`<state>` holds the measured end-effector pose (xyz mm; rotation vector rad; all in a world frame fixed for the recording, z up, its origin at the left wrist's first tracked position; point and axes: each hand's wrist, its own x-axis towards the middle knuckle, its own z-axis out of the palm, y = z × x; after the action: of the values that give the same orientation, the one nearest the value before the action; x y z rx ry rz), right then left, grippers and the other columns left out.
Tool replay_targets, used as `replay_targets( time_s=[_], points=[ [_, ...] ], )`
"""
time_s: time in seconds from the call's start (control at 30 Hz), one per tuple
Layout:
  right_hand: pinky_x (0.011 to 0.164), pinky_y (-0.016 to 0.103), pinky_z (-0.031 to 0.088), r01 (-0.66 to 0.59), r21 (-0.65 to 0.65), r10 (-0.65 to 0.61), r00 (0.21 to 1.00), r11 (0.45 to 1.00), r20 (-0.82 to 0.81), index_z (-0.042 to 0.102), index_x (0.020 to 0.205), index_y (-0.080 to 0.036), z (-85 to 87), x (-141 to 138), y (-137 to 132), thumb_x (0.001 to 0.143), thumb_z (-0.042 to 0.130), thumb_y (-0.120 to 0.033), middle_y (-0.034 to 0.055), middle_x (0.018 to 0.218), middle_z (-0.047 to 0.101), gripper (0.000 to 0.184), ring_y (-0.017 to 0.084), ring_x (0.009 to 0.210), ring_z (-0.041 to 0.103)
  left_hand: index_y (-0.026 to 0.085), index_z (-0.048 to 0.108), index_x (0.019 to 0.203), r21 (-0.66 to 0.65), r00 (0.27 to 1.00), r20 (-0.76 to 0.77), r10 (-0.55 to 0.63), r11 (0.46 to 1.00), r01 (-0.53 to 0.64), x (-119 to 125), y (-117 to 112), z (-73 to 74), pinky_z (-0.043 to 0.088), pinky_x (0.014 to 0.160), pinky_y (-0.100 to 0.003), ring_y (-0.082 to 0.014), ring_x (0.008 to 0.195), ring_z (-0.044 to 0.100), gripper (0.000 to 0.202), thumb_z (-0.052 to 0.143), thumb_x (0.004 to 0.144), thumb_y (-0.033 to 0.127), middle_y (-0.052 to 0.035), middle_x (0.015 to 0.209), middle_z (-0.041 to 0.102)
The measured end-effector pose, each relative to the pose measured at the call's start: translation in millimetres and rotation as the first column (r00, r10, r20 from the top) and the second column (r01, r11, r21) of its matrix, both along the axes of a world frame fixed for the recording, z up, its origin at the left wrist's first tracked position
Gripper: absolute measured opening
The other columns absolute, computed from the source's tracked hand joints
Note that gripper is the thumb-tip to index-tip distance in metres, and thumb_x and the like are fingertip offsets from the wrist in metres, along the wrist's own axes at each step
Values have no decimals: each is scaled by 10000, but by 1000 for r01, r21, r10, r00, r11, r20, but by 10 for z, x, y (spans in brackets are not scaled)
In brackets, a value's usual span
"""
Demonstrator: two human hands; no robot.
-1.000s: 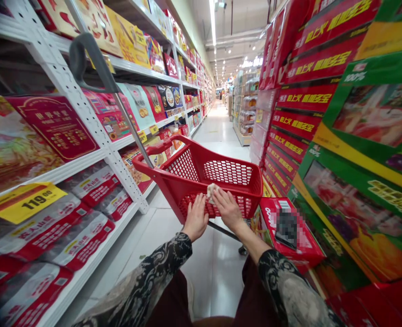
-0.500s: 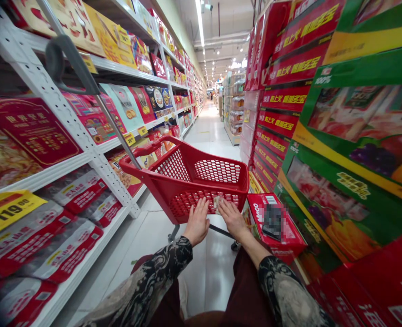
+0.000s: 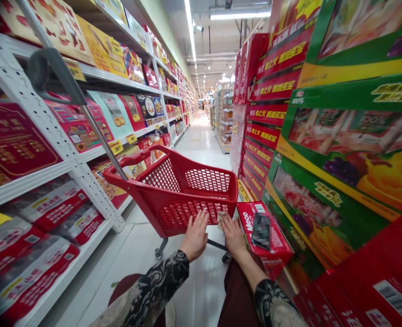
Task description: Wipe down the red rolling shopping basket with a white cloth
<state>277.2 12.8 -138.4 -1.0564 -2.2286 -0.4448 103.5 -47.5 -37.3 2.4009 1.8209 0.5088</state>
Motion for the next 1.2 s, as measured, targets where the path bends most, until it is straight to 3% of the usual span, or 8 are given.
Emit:
replay_targets(
  time_s=[0.27, 0.4, 0.53, 0.67, 0.83, 1.0, 1.1, 1.2],
  points=[
    [1025, 492, 338, -35, 136, 75, 949, 990, -306, 384, 1338, -172, 812, -176, 101, 829, 314, -36, 120, 1332, 463, 532, 223, 1329, 263, 92, 261, 1378, 41, 994, 104, 37, 998, -42, -111, 44, 121, 44, 1118, -472, -214, 1379, 93, 720, 430, 678, 90, -96, 1485, 181],
    [1049, 481, 322, -94, 114, 134, 891, 989, -435, 395, 1335, -201, 984, -355, 23, 847, 317, -63, 89, 1375, 415, 514, 219, 1318, 291, 123, 339, 1344, -30, 884, 459, 88, 996, -84, -108, 85, 112, 52, 1123, -442, -214, 1366, 164, 703, 461, 654, 75, -98, 1468, 246],
    [1053, 422, 335, -206, -84, 110, 777, 975, -620, 457, 1290, -206, 944, -619, -215, 851, 358, -130, 78, 1360, 436, 457, 190, 1274, 371, 155, 522, 1183, -204, 243, 951, 193, 979, 19, 4, 209, 181, 304, 1037, -367, -219, 1212, 441, 455, 490, 735, 227, -105, 1299, 508],
    [1011, 386, 379, -293, -298, -135, 469, 908, -873, 635, 1062, -173, 850, -807, -382, 792, 510, -276, 102, 1280, 516, 315, 219, 1206, 454, 170, 613, 964, -287, -274, 897, 348, 928, 238, 62, 238, 275, 441, 805, -299, -181, 909, 593, 372, 661, 629, 325, -69, 1015, 651],
    [686, 306, 533, -719, -331, -516, -44, 611, -855, 648, 866, -169, 810, -829, -402, 651, 641, -418, 58, 850, 685, 329, 205, 830, 648, 157, 631, 829, -400, -222, 848, 482, 855, 329, 25, 139, 219, 420, 710, -261, -141, 786, 575, 371, 764, 501, 269, -31, 826, 647],
    [494, 262, 495, -860, -284, -651, -72, 424, -756, 599, 751, -162, 722, -814, -399, 561, 703, -399, 25, 661, 646, 321, 174, 598, 631, 149, 591, 772, -512, -150, 836, 528, 849, 134, 17, 146, 95, 421, 663, -247, -123, 693, 572, 311, 726, 492, 158, 1, 717, 619],
    [554, 297, 508, -764, -409, -615, 20, 499, -788, 580, 808, -166, 684, -841, -409, 598, 666, -405, 40, 705, 655, 330, 198, 653, 640, 141, 588, 755, -521, -130, 835, 535, 844, 122, 8, 170, 62, 418, 621, -231, -108, 634, 561, 274, 706, 508, 153, 4, 686, 612],
    [715, 381, 509, -448, -528, -476, 233, 722, -848, 583, 849, -163, 744, -840, -473, 677, 583, -368, 98, 858, 666, 267, 243, 832, 634, 143, 572, 716, -545, -104, 825, 556, 830, 114, -28, 196, 24, 406, 557, -228, -100, 554, 538, 233, 699, 524, 175, 19, 621, 588]
  ],
)
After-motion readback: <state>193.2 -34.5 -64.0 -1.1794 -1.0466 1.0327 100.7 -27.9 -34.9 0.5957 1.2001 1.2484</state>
